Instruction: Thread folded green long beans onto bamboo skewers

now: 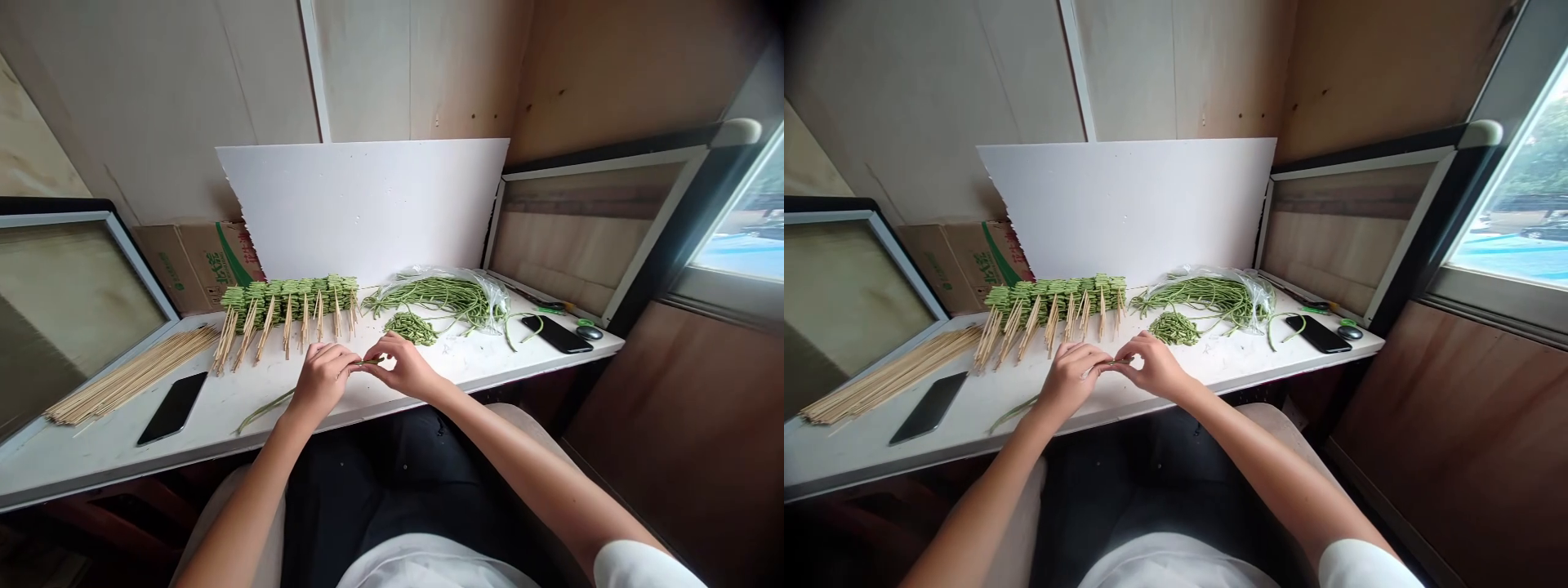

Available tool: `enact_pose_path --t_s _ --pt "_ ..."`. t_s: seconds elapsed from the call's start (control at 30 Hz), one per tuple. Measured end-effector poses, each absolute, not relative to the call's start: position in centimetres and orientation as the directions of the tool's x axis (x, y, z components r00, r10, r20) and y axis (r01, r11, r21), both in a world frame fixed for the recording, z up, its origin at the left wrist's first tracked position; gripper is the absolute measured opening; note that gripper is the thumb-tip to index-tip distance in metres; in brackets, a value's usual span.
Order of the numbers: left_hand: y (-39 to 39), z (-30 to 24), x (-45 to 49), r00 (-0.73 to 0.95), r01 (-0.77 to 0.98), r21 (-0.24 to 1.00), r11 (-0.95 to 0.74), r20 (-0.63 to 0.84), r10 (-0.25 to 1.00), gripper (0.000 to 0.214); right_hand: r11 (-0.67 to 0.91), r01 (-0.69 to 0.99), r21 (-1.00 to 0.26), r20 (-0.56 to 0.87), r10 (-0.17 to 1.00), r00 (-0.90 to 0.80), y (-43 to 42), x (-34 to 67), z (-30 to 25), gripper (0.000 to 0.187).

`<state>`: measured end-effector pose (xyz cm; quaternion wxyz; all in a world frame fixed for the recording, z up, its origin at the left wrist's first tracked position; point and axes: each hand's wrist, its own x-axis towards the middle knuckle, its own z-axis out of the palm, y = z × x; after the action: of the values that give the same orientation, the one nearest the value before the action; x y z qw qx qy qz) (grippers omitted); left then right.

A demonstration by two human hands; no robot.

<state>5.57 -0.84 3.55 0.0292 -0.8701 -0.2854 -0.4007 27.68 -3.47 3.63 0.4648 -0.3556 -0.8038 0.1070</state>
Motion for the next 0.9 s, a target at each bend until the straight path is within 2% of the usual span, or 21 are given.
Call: enact_pose_path --t_s 0.13,0.27,0.33,0.37,0.43,0.47,0.53,0.7,0.9 --pt "-0.4 2.8 5.6 0.499 0.521 0.153 -0.84 0.743 0.446 0.015 0.705 0.508 -0.495 0.658 0.686 -0.311 -3.3 27.2 3.3 0.025" --pt "0.3 2.2 5.3 0.489 0.523 0.191 -0.831 0.731 0.476 0.014 0.636 0.605 -0.48 0.536 0.758 -0.371 -1.4 30.6 3.9 0.03" --pt "0.7 2.0 5.1 0.474 0.53 0.218 -0.82 0.726 0.499 0.014 0.514 0.742 -0.43 0.438 0.838 -0.325 0.1 34.0 4.0 0.018" --pt "0.8 2.0 4.9 0.464 0.533 0.232 -0.814 0.724 0.511 0.014 0.412 0.825 -0.386 0.386 0.885 -0.261 0.8 36.0 3.8 0.022" --pt "1.1 2.0 4.6 0.45 0.537 0.262 -0.802 0.715 0.534 0.014 0.094 0.961 -0.259 0.255 0.967 -0.026 2.1 39.7 3.2 0.034" --pt "1.2 2.1 4.5 0.446 0.537 0.275 -0.798 0.71 0.545 0.014 -0.001 0.971 -0.238 0.23 0.971 0.057 2.6 41.4 2.8 0.04" --pt "1.5 2.0 4.1 0.439 0.538 0.3 -0.788 0.698 0.566 0.014 -0.089 0.971 -0.223 0.19 0.973 0.132 3.5 43.9 1.8 0.042" --pt "2.3 1.5 3.4 0.416 0.563 0.312 -0.765 0.693 0.589 0.014 -0.143 0.959 -0.245 0.14 0.973 0.181 5.6 46.4 1.3 0.022" --pt "2.4 1.3 3.5 0.421 0.556 0.308 -0.772 0.696 0.581 0.011 -0.172 0.904 -0.391 0.246 0.927 0.283 9.3 46.8 4.1 0.028"
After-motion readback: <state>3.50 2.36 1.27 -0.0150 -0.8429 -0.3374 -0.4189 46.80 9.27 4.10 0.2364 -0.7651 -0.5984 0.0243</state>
